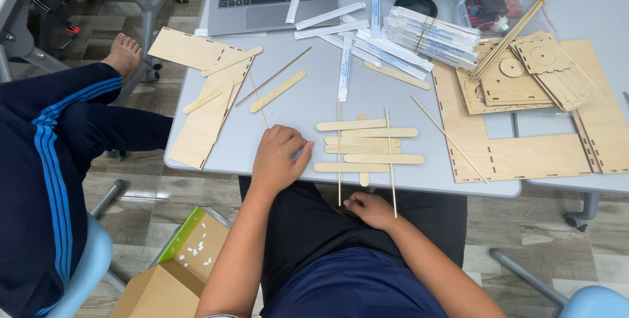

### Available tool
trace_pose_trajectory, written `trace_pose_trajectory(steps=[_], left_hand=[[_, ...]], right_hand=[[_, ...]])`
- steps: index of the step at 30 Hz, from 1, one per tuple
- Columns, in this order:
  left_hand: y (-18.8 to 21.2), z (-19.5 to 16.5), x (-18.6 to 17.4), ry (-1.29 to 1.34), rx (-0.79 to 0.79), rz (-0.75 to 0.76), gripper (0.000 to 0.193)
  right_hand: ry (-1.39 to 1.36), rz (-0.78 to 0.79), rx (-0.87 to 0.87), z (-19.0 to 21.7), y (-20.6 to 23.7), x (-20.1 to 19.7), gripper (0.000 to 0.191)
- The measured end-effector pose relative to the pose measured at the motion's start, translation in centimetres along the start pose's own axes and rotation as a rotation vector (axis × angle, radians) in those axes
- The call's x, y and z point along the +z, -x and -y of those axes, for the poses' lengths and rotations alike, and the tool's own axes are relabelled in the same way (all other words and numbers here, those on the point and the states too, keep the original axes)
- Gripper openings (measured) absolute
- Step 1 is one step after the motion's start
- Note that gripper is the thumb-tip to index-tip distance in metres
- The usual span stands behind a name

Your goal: The person arranges wooden craft sticks and dowels on a table to form a grid-like structure. They adjust the alignment of the sticks and dowels, then pick up a light green plastic strip and begin to bend it.

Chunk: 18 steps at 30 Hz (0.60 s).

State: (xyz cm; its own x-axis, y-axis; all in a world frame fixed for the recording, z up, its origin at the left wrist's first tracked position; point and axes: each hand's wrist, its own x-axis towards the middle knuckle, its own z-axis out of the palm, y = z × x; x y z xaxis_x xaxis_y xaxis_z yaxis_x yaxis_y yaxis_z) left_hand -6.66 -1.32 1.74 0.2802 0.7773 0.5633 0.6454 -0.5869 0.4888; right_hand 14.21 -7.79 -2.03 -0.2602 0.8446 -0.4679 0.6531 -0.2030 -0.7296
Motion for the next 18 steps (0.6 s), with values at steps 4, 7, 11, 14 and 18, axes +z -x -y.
trace_pose_trajectory(steps=[4, 7, 11, 14, 18], left_hand=[[0.01, 0.02, 0.01, -0.005, 0.004, 0.000, 0.012], [-0.02, 0.04, 0.02, -0.007, 0.005, -0.001, 0.012], [0.02, 0.05, 0.03, -0.003, 0.001, -0.001, 0.012], [0.02, 0.03, 0.06, -0.002, -0.003, -0.001, 0.012], [0.04, 0.02, 0.00, -0.005, -0.001, -0.001, 0.012]], right_hand=[[0.000, 0.007, -0.004, -0.06, -0.01, -0.03, 0.041], [0.009, 0.012, 0.003, -0.07, -0.01, -0.08, 0.040], [0.006, 0.006, -0.010, -0.08, -0.03, -0.05, 0.040], [0.013, 0.023, 0.012, -0.10, -0.03, -0.02, 0.041], [0.009, 0.012, -0.010, -0.04, -0.04, -0.05, 0.041]])
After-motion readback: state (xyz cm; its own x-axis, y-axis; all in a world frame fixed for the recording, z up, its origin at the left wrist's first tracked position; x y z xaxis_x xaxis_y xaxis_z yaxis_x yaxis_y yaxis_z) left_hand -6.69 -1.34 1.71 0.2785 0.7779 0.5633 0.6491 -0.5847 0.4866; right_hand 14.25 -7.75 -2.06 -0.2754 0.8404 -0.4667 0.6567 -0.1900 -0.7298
